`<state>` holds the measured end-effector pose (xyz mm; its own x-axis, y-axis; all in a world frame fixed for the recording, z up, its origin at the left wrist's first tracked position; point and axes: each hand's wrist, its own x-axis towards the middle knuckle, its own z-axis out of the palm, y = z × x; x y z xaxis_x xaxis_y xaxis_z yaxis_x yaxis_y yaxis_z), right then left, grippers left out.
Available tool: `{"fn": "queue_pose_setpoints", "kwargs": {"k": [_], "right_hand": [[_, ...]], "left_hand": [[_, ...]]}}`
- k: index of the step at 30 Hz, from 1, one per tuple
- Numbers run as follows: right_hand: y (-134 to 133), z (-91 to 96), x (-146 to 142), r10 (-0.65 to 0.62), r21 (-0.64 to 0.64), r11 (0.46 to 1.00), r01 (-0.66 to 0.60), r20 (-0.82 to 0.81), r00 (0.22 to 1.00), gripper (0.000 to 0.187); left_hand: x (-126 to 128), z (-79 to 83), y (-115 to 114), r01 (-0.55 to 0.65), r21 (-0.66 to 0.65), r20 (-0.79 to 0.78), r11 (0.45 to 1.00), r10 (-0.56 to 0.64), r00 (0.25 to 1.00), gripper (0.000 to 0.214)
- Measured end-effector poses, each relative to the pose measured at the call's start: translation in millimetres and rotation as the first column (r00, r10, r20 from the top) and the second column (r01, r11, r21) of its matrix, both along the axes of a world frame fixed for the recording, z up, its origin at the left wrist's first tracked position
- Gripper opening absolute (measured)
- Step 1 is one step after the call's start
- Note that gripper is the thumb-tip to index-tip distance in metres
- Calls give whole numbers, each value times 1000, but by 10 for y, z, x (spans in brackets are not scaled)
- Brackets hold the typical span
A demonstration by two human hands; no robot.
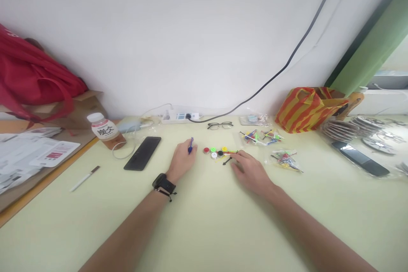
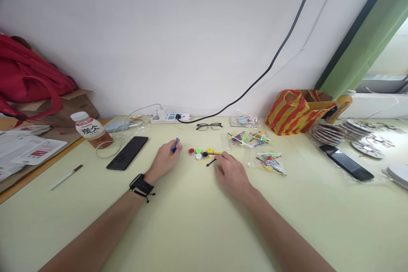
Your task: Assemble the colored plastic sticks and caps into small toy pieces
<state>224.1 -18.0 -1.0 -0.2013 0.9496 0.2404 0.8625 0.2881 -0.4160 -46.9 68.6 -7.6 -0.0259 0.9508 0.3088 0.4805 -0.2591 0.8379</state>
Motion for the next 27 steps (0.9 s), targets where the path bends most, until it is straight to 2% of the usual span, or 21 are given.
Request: {"fn": "queue_pose_setpoints", "kwargs": {"k": [4, 8, 12, 14, 17, 20, 23, 27], "right_hand": [[25, -30, 19, 1, 25, 1000, -1, -15, 1000, 23], [32, -26, 30, 37, 54, 998, -35, -36, 999, 20], [18, 3, 21, 75, 93, 993, -69, -66, 995, 17], [11, 16, 18, 76, 110, 992, -66, -91, 993, 16], [14, 21, 26, 60, 119, 992, -45, -123, 991, 15], [37, 7, 49, 58, 117, 992, -38, -166, 984, 14], [64, -3, 74, 93, 105, 992, -70, -230, 969, 14], [76, 14, 73, 189, 124, 980, -159, -294, 937, 15]], "left_hand": [[3, -12, -57, 62, 37, 0, 997, -62, 998, 37], [37, 27, -96, 67, 97, -28, 993, -65, 998, 42], [124, 140, -171, 77, 228, -95, 971, -57, 994, 34], [179, 198, -230, 133, 249, -148, 959, -98, 984, 25], [250, 236, -318, 317, 203, -234, 926, -268, 934, 18], [287, 201, -374, 480, 148, -292, 865, -425, 857, 25], [304, 146, -392, 530, 129, -305, 838, -475, 826, 32], [328, 137, -403, 550, 103, -280, 828, -507, 815, 28]]}}
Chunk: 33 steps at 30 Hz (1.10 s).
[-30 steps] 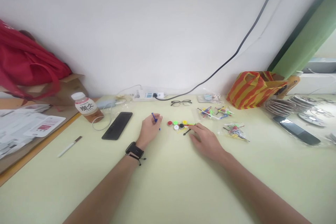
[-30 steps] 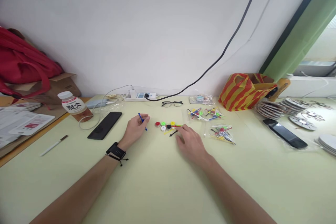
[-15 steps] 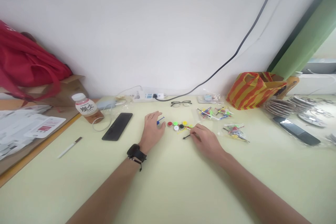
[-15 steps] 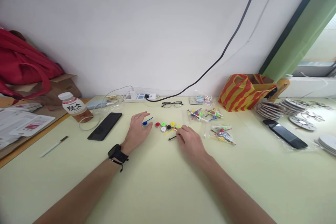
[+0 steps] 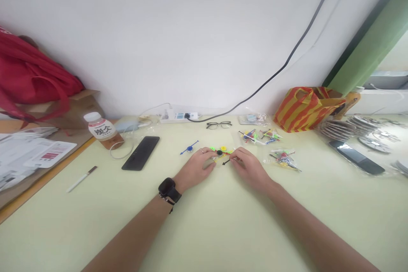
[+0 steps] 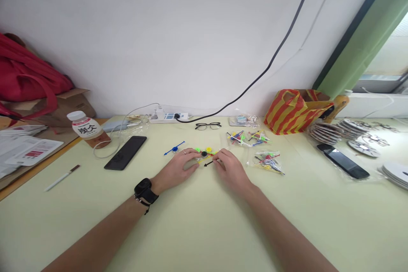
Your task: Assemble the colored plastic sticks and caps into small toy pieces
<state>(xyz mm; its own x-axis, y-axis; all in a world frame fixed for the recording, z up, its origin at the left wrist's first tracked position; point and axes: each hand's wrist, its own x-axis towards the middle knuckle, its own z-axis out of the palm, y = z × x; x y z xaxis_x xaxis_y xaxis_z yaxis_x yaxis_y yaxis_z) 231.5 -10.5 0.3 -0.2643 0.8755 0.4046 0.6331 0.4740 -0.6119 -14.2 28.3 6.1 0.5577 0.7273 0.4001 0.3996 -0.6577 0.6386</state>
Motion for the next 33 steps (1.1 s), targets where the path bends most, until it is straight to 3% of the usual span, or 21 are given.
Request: {"fn": "queue_pose_setpoints", "kwargs": {"k": [6, 12, 15, 22, 27, 33], "right_hand": [[-2, 55, -65, 50, 95, 995, -43, -76, 996, 14], [30, 35, -25, -81, 98, 991, 95, -134, 988, 14], [40, 10, 14, -97, 81, 991, 104, -81, 992, 12], [17, -47, -23, -5, 23, 1000, 1, 176, 984, 17], [-3, -23, -29, -46, 46, 998, 40, 128, 991, 13], [-41, 39, -38, -46, -51, 997, 54, 156, 987, 13]], "left_hand": [[25, 38, -22, -7, -10, -35, 1000, 7, 999, 22], [25, 76, -34, -18, -16, -7, 1000, 18, 1000, 18], [47, 134, -81, 3, -55, -8, 999, -4, 1000, 18], [131, 237, -225, 103, -113, 10, 988, -102, 995, 14], [154, 178, -210, 151, -131, -59, 980, -160, 985, 20], [135, 118, -144, 107, -80, -108, 991, -115, 987, 18]]}}
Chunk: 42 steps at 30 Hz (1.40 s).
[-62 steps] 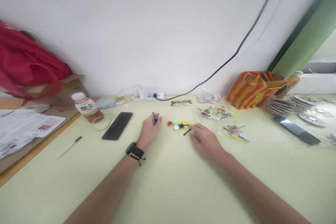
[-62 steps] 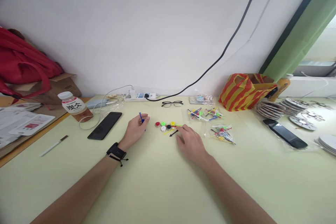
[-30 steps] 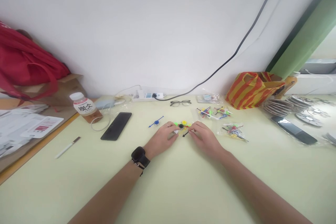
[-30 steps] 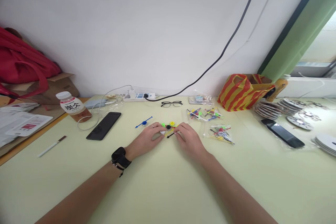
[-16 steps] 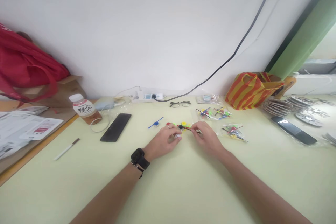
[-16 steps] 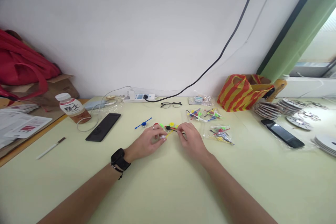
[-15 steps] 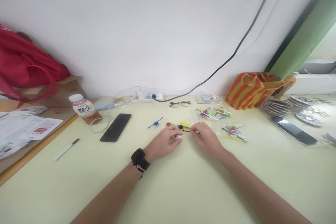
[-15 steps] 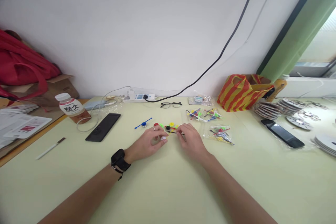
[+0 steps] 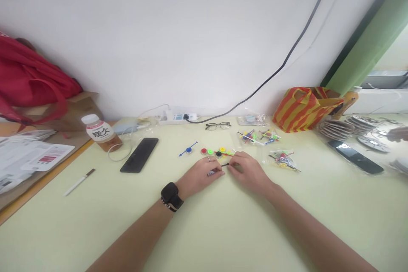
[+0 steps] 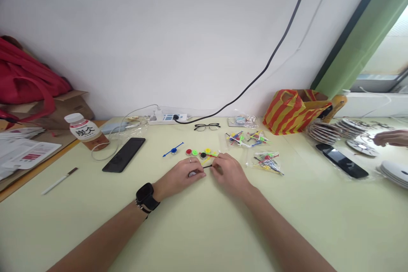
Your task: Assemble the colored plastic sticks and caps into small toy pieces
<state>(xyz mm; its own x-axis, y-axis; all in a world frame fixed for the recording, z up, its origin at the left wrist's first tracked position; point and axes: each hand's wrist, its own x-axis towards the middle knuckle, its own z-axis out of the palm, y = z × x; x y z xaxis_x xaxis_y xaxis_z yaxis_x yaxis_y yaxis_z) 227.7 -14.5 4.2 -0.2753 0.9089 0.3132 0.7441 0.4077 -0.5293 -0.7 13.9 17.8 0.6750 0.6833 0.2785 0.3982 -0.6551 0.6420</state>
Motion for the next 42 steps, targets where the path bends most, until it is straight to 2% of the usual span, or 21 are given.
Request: {"fn": "queue_pose_setpoints", "kwargs": {"k": [3, 7, 10, 12, 14, 17, 19, 22, 24, 30, 34, 37, 39, 42], "right_hand": [[-23, 9, -17, 65, 12, 998, -65, 43, 997, 11], [-37, -4, -18, 110, 44, 992, -114, 98, 989, 23], [-6, -35, 13, 119, 71, 990, -124, 77, 990, 28], [27, -53, 55, 73, 92, 993, -79, 65, 995, 27], [58, -62, 112, -39, 107, 994, 30, 84, 996, 24], [86, -58, 202, -243, 98, 968, 230, 158, 957, 25], [96, -50, 246, -328, 66, 945, 321, 207, 922, 20], [102, -34, 275, -374, 14, 923, 386, 276, 885, 7], [102, -23, 274, -386, -5, 913, 408, 315, 867, 4], [93, 6, 269, -368, -41, 912, 408, 358, 858, 13], [98, -2, 281, -366, -61, 908, 415, 370, 854, 12], [106, -13, 280, -329, -32, 933, 359, 337, 882, 17], [113, -19, 273, -300, -7, 948, 319, 324, 897, 23], [129, -33, 261, -305, 5, 947, 321, 320, 897, 23]], "left_hand": [[-22, 28, -7, -22, 71, -19, 997, 23, 1000, 17], [-38, 28, -2, -19, 119, -51, 993, 25, 998, 19], [-51, -16, 31, -68, 174, -47, 982, 77, 996, 23], [-71, -35, 47, -103, 204, -37, 974, 113, 993, 26], [-99, -28, 44, -109, 198, -46, 974, 120, 992, 32], [-148, 26, 21, -106, 159, -111, 982, 125, 986, 43], [-179, 63, 16, -109, 137, -151, 984, 130, 980, 43], [-218, 86, 41, -83, 87, -148, 993, 95, 984, 36], [-237, 84, 69, -65, 39, -118, 997, 69, 991, 33], [-260, 75, 140, -21, -82, -44, 996, 18, 999, 19], [-223, 59, 142, -97, -100, -17, 990, 95, 995, 24], [-134, 65, 76, -104, -190, 29, 976, 111, 993, 27], [-50, 90, 2, -46, -311, 96, 949, 80, 992, 27], [77, 140, -108, 63, -500, 233, 864, 64, 970, 28]]}}
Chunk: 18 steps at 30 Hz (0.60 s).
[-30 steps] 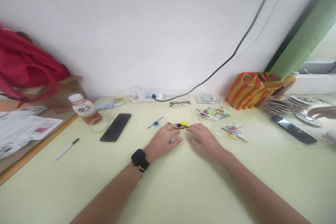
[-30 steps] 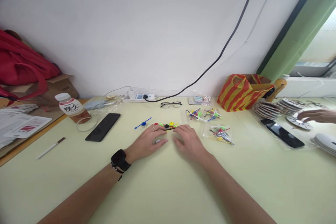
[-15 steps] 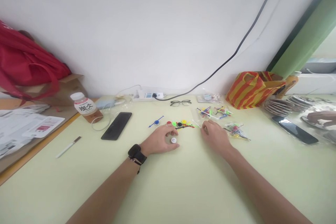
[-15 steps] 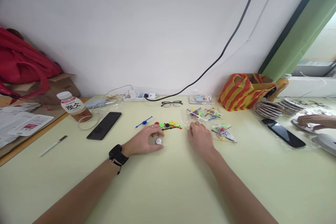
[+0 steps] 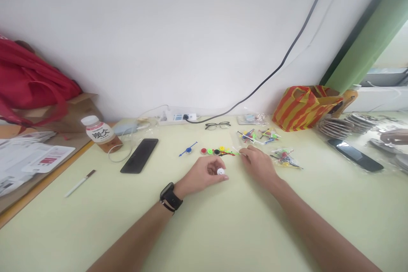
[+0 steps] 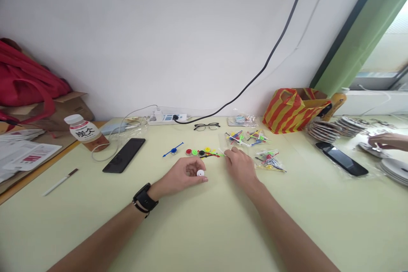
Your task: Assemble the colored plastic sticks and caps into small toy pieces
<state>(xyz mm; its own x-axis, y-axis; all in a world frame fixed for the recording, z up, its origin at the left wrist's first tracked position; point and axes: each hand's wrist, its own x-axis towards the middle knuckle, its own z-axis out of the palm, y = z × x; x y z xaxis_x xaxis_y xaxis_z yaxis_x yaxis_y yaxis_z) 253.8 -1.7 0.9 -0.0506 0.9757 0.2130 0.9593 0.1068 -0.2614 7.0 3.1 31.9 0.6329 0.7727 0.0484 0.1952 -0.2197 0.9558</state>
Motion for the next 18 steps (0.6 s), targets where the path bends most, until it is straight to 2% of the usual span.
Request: {"fn": "queue_pose_setpoints", "kwargs": {"k": [2, 4, 9, 13, 18], "right_hand": [[14, -17, 0, -14, 16, 1000, 14, -7, 1000, 22], [27, -40, 8, -20, 38, 999, 20, -15, 1000, 22], [45, -78, 36, 6, 118, 993, 2, -65, 998, 20], [48, -77, 49, 0, 145, 989, 33, -223, 975, 19], [49, -56, 31, 33, 113, 993, 19, -445, 895, 12]], "left_hand": [[57, 14, -42, 27, -109, 56, 994, -21, 998, 29], [78, -8, -40, 33, -162, 98, 986, -17, 995, 32], [16, -182, 99, -47, -177, 132, 983, 71, 989, 35], [-32, -258, 184, -52, -213, 158, 976, 87, 984, 40], [-36, -234, 191, -36, -251, 181, 967, 84, 980, 43]]}}
